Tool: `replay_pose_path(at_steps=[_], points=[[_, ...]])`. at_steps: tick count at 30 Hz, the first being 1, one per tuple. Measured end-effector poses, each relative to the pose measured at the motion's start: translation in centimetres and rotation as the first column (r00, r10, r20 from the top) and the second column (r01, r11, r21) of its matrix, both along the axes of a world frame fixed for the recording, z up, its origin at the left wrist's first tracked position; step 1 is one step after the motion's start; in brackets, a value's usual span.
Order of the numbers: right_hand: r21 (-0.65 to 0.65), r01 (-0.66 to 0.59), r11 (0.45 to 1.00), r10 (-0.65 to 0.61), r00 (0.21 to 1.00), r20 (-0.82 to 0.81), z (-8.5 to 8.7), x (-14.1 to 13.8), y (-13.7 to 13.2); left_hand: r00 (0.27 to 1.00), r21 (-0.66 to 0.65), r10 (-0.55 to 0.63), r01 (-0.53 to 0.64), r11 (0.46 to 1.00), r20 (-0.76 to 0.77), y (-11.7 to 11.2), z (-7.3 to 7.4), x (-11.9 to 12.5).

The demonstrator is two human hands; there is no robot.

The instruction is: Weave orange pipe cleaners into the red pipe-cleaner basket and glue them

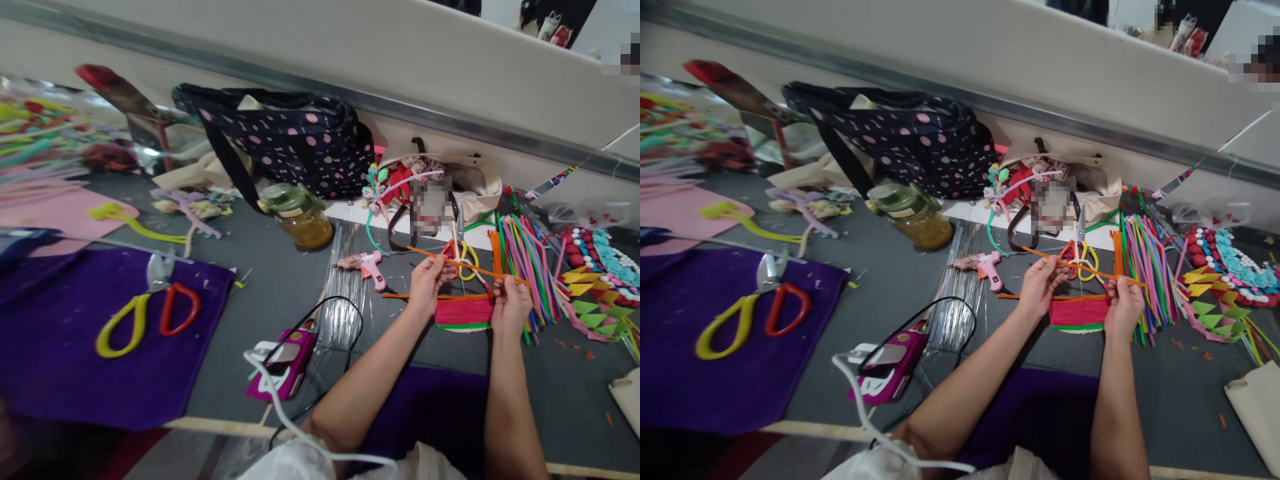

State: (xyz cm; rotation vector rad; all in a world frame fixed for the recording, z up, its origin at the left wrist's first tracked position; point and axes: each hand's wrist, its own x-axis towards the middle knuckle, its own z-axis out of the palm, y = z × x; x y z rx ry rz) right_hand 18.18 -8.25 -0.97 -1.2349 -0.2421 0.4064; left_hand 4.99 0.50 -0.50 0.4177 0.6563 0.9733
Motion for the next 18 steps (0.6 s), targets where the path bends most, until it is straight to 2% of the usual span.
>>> replay_pose_path(at_steps=[4, 7, 11, 13, 15, 18], points=[[-0.040, 0.008, 0.999, -0.004, 0.994, 0.111, -0.1, -0.7, 0.1, 0.997, 0.025, -0.072, 0.073, 0.997, -0.021, -0.5, 0.2, 0.2], [-0.085, 0.033, 0.996, -0.013, 0.973, 0.232, 0.0, -1.2, -0.1, 0.993, -0.004, -0.115, 0.115, 0.993, -0.037, -0.6, -0.1, 0.3], [-0.132, 0.058, 0.990, 0.014, 0.872, 0.489, 0.7, -1.9, -0.5, 0.986, -0.060, -0.161, 0.158, 0.986, -0.042, -0.5, -0.5, 0.4], [-0.130, 0.052, 0.990, 0.029, 0.831, 0.555, 1.0, -2.2, -0.6, 0.983, -0.066, -0.179, 0.176, 0.982, -0.035, -0.4, -0.4, 0.3], [-0.107, 0.045, 0.993, 0.018, 0.852, 0.523, 0.9, -2.4, -0.5, 0.982, -0.054, -0.191, 0.190, 0.980, -0.012, -0.4, -0.2, 0.2], [-0.049, 0.037, 0.998, -0.022, 0.955, 0.295, 0.2, -2.1, -0.1, 0.985, 0.012, -0.174, 0.174, 0.985, 0.019, -0.6, 0.3, 0.1]])
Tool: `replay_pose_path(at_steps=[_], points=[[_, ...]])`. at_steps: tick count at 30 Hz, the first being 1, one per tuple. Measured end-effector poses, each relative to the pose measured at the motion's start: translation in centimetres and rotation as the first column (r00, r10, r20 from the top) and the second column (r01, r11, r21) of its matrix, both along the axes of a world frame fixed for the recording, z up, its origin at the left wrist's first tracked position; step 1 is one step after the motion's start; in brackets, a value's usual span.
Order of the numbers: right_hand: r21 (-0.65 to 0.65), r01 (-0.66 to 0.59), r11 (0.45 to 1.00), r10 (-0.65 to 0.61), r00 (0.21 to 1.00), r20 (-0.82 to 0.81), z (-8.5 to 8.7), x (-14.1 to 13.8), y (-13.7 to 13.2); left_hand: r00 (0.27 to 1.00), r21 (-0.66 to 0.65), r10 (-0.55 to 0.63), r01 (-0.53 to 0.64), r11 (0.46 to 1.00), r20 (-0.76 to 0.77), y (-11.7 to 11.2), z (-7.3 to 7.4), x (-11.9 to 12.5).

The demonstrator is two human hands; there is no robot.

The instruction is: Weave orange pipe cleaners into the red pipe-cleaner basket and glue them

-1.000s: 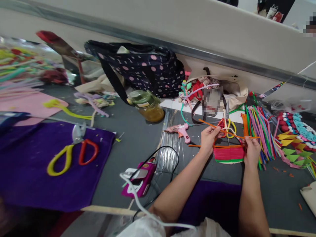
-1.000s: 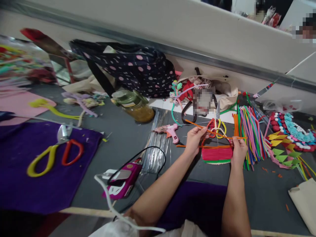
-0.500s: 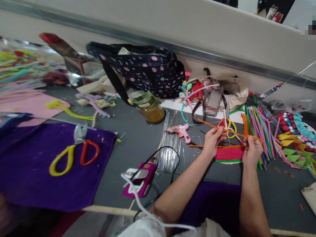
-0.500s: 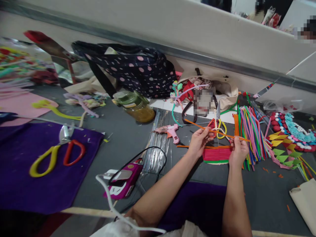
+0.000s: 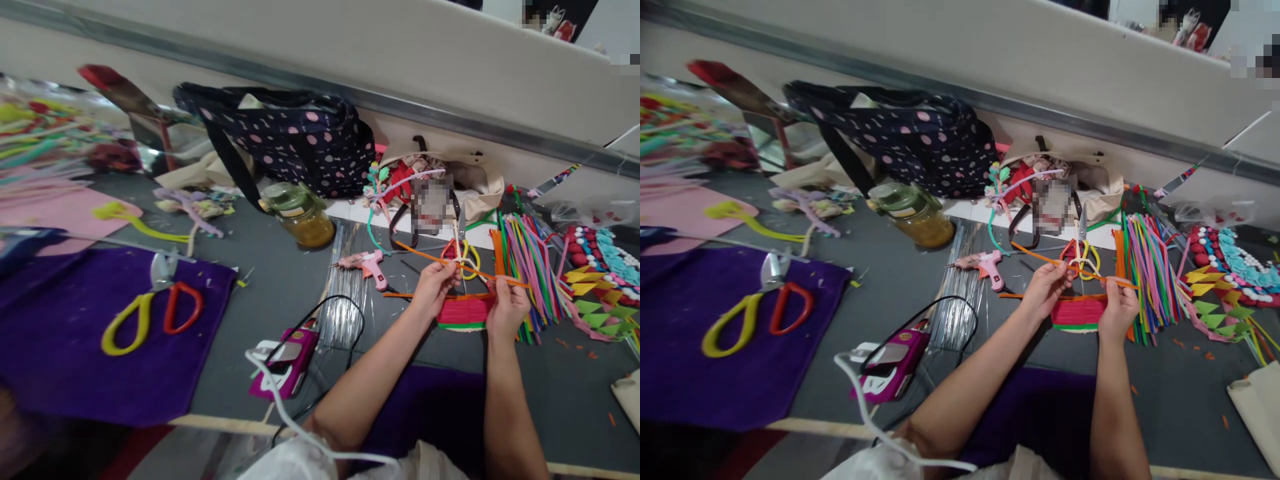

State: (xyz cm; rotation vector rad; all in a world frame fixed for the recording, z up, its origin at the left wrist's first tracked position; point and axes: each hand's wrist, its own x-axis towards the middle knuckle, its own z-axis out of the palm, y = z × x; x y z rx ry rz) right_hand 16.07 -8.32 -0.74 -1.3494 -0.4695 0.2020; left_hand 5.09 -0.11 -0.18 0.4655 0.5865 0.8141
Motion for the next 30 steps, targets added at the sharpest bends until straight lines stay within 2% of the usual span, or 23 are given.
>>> replay_pose_path(at_steps=[3, 6, 9, 12, 15, 18, 20, 23, 28, 30], points=[[0.058, 0.008, 0.998, 0.005, 0.974, -0.225, -0.5, 1.0, 0.1, 0.997, 0.059, 0.078, -0.077, 0.995, -0.017, 0.1, 0.2, -0.1], [0.053, 0.034, 0.998, -0.020, 0.970, -0.242, -0.7, 2.2, -0.1, 0.974, 0.104, 0.200, -0.189, 0.976, -0.105, 0.8, 0.0, -0.4], [-0.077, 0.005, 0.997, -0.019, 0.984, -0.175, -0.9, 3.1, -0.4, 0.945, 0.152, 0.268, -0.242, 0.958, -0.185, 1.4, -0.2, -0.8], [-0.244, -0.064, 0.968, 0.053, 0.997, -0.052, -1.4, 3.8, -0.7, 0.933, 0.172, 0.288, -0.254, 0.952, -0.217, 1.6, -0.3, -0.9], [-0.454, -0.110, 0.884, 0.202, 0.966, 0.158, -2.1, 4.4, -0.9, 0.923, 0.161, 0.319, -0.289, 0.944, -0.213, 1.7, -0.4, -1.0], [-0.586, -0.005, 0.810, 0.270, 0.890, 0.366, -2.9, 4.6, -0.9, 0.919, 0.137, 0.339, -0.316, 0.939, -0.204, 1.9, -0.3, -1.1], [-0.623, 0.046, 0.781, 0.283, 0.863, 0.419, -3.3, 4.6, -0.8, 0.921, 0.127, 0.336, -0.316, 0.940, -0.198, 1.9, -0.2, -1.2], [-0.651, 0.055, 0.757, 0.301, 0.855, 0.423, -3.7, 4.6, -0.8, 0.930, 0.122, 0.320, -0.302, 0.946, -0.179, 1.9, -0.2, -1.2], [-0.600, 0.066, 0.797, 0.216, 0.897, 0.386, -3.7, 4.5, -0.7, 0.933, 0.123, 0.308, -0.289, 0.949, -0.186, 1.9, -0.2, -1.1], [-0.600, 0.076, 0.797, 0.195, 0.907, 0.373, -3.8, 4.3, -0.3, 0.934, 0.130, 0.302, -0.281, 0.951, -0.190, 1.9, -0.4, -1.0]])
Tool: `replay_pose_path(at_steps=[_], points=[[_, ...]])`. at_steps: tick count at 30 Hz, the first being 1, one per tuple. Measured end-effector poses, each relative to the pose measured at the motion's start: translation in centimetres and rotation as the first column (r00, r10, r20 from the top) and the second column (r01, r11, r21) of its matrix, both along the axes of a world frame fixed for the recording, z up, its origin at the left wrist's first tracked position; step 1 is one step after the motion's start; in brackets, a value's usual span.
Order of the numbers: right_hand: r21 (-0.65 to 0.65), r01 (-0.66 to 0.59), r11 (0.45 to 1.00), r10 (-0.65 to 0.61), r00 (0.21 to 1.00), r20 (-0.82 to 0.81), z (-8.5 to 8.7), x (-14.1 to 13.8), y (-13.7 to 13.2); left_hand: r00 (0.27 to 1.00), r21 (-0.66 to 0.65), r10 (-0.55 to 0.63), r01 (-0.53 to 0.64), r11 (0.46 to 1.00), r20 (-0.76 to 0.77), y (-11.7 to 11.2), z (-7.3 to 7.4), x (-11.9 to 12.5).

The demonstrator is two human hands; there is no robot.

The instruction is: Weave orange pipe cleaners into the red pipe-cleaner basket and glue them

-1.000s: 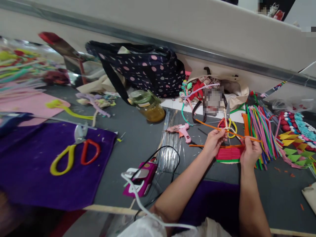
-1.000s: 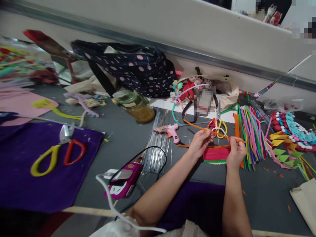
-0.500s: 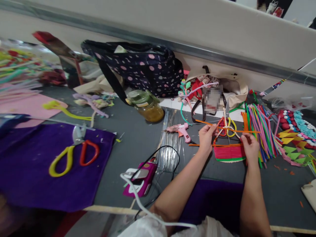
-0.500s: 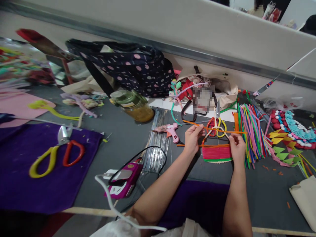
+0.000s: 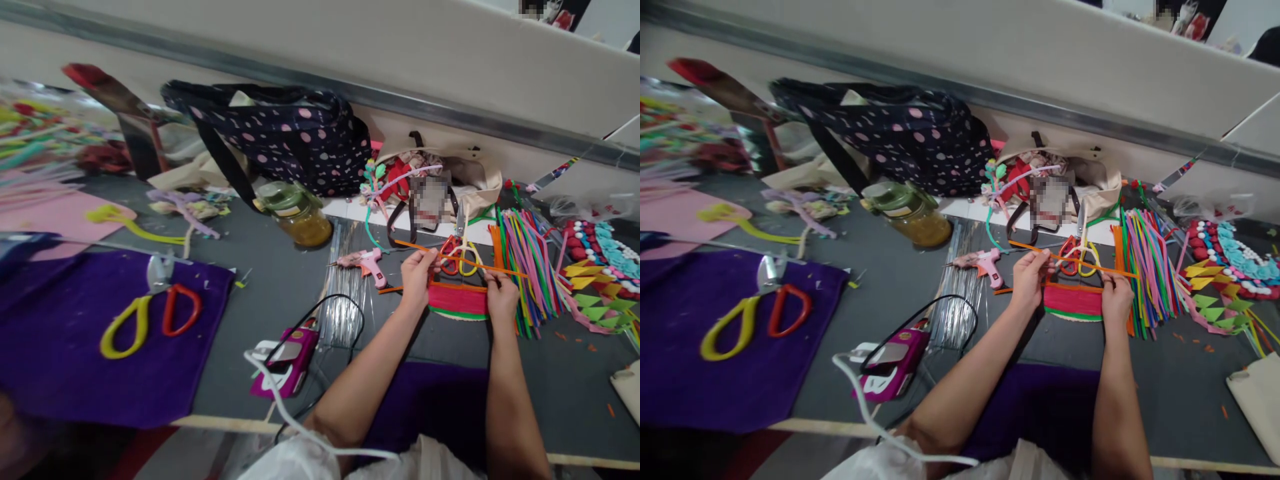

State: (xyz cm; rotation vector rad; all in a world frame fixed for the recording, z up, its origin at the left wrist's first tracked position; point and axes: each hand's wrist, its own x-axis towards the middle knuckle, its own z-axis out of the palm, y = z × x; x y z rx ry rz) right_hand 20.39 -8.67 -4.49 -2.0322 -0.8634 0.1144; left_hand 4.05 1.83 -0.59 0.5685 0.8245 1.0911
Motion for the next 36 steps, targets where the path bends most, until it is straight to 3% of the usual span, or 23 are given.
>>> replay_pose_path(at_steps=[4, 7, 11, 13, 17, 20, 26, 29, 32, 36], points=[[0.042, 0.012, 0.999, -0.010, 0.999, -0.051, -0.1, -0.3, 0.7, 0.998, 0.007, -0.059, 0.059, 0.998, -0.027, 0.1, -0.5, 0.1], [0.168, -0.027, 0.986, 0.070, 0.964, -0.257, 0.4, 0.0, 0.5, 0.995, 0.023, -0.068, 0.069, 0.997, -0.067, 0.1, -0.8, 0.1], [0.302, -0.063, 0.951, 0.259, 0.693, -0.673, 1.7, 0.7, -0.6, 0.995, 0.030, -0.045, 0.048, 0.998, -0.093, 0.4, -0.9, -0.2], [0.353, 0.027, 0.935, 0.255, 0.642, -0.723, 2.1, 1.0, -0.9, 0.992, 0.026, -0.048, 0.051, 0.998, -0.117, 0.7, -0.9, -0.5], [0.350, 0.160, 0.923, 0.143, 0.702, -0.697, 1.9, 1.0, -0.9, 0.971, 0.049, -0.098, 0.111, 0.993, -0.218, 1.5, -0.9, -1.3], [0.281, 0.117, 0.953, 0.105, 0.741, -0.663, 1.6, 0.7, -0.8, 0.946, 0.105, -0.109, 0.147, 0.984, -0.305, 2.0, -1.1, -1.8], [0.241, 0.038, 0.970, 0.146, 0.702, -0.697, 2.1, 0.7, -1.1, 0.906, 0.213, -0.086, 0.188, 0.959, -0.415, 2.5, -2.2, -2.0], [0.242, 0.039, 0.970, 0.140, 0.721, -0.679, 1.9, 1.2, -1.4, 0.894, 0.239, -0.080, 0.203, 0.950, -0.442, 2.8, -2.8, -2.1], [0.203, 0.026, 0.979, 0.095, 0.822, -0.562, 1.1, 1.6, -1.4, 0.873, 0.247, -0.085, 0.229, 0.942, -0.481, 3.2, -3.3, -2.4], [0.056, -0.058, 0.997, 0.071, 0.955, -0.287, 0.1, 1.9, -1.5, 0.814, 0.233, -0.126, 0.305, 0.923, -0.567, 3.7, -4.1, -3.0]])
